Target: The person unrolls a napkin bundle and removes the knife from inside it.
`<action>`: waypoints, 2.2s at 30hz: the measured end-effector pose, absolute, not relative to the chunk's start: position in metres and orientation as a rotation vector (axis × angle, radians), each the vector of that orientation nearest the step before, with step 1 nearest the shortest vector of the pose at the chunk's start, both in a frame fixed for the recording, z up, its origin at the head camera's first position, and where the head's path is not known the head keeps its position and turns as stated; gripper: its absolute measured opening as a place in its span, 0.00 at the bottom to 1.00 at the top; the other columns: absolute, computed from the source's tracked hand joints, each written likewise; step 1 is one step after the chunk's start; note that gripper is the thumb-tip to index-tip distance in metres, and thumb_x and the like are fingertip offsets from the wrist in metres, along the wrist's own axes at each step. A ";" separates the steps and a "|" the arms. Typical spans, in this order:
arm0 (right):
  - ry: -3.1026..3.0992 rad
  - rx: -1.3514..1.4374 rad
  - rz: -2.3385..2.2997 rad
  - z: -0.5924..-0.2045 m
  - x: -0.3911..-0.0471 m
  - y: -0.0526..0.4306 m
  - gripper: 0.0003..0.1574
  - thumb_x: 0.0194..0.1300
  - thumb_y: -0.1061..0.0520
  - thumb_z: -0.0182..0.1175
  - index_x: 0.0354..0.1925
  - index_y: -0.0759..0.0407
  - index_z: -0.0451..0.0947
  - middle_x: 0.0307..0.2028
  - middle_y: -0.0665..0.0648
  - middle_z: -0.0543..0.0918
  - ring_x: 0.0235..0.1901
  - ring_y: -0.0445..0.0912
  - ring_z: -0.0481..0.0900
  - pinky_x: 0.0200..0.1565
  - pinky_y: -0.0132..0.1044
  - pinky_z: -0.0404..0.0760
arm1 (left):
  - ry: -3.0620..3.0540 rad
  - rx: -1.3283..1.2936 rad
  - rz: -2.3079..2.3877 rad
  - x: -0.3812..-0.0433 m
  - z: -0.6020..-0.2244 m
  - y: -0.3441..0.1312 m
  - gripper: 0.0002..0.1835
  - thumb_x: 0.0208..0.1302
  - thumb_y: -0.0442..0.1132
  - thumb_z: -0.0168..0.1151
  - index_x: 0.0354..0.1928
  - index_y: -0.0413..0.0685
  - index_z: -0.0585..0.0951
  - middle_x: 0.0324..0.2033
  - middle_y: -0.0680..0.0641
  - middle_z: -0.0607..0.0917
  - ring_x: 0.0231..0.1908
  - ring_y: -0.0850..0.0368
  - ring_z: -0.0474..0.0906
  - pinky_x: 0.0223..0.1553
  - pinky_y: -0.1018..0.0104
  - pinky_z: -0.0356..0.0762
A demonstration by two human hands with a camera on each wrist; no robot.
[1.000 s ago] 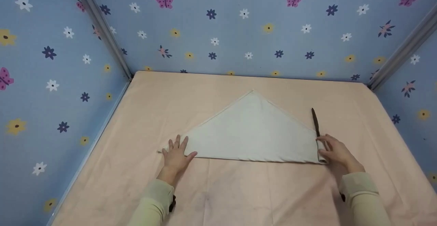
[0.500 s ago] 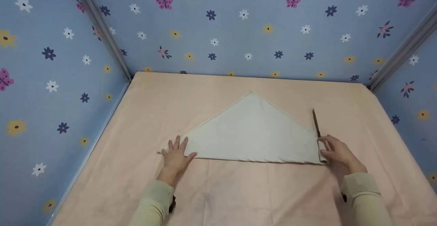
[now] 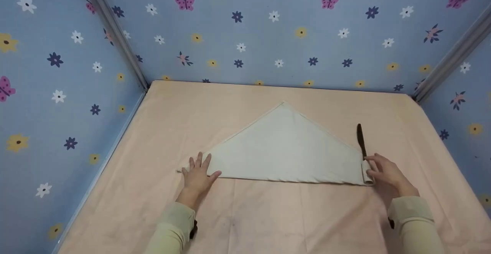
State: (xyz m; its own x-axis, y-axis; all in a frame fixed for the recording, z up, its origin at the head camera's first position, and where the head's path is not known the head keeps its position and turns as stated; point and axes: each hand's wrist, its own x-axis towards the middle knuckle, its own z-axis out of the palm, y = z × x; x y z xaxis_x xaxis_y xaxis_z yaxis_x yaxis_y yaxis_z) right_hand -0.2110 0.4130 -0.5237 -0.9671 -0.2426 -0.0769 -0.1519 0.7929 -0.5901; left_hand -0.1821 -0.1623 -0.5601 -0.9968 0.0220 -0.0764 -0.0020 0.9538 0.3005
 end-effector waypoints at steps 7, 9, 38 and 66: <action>2.858 -0.333 -0.894 -0.526 -0.210 0.416 0.30 0.58 0.52 0.57 0.55 0.68 0.66 0.57 0.79 0.56 0.57 0.72 0.50 0.54 0.63 0.49 | 3.022 0.009 0.462 -0.183 -0.560 -0.163 0.40 0.58 0.63 0.47 0.67 0.48 0.55 0.66 0.37 0.49 0.62 0.32 0.41 0.52 0.30 0.43; 2.841 -0.313 -0.874 -0.524 -0.211 0.413 0.31 0.59 0.55 0.57 0.56 0.71 0.64 0.58 0.80 0.54 0.56 0.74 0.50 0.53 0.65 0.50 | 3.027 0.015 0.468 -0.182 -0.560 -0.163 0.40 0.58 0.63 0.48 0.67 0.48 0.56 0.65 0.36 0.50 0.62 0.31 0.42 0.51 0.30 0.43; 2.771 -0.221 -0.826 -0.529 -0.215 0.396 0.45 0.56 0.46 0.60 0.60 0.73 0.56 0.61 0.78 0.46 0.59 0.72 0.46 0.55 0.63 0.49 | 3.037 0.028 0.483 -0.181 -0.558 -0.163 0.40 0.58 0.63 0.48 0.66 0.46 0.56 0.65 0.35 0.51 0.62 0.30 0.43 0.51 0.29 0.43; 2.807 -0.307 -0.771 -0.524 -0.212 0.399 0.37 0.57 0.57 0.60 0.59 0.73 0.60 0.58 0.80 0.53 0.56 0.73 0.51 0.52 0.63 0.54 | 3.009 -0.005 0.494 -0.181 -0.558 -0.162 0.40 0.58 0.63 0.48 0.67 0.48 0.55 0.66 0.37 0.49 0.62 0.32 0.40 0.52 0.30 0.40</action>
State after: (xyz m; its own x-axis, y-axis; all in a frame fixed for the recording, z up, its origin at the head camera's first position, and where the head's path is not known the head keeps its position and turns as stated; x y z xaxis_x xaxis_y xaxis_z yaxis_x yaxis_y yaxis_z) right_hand -0.2118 0.3995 -0.5241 -0.9555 -0.2546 -0.1492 -0.1426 0.8410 -0.5219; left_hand -0.1812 -0.1616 -0.5576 -0.9957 0.0114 -0.0916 -0.0185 0.9476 0.3189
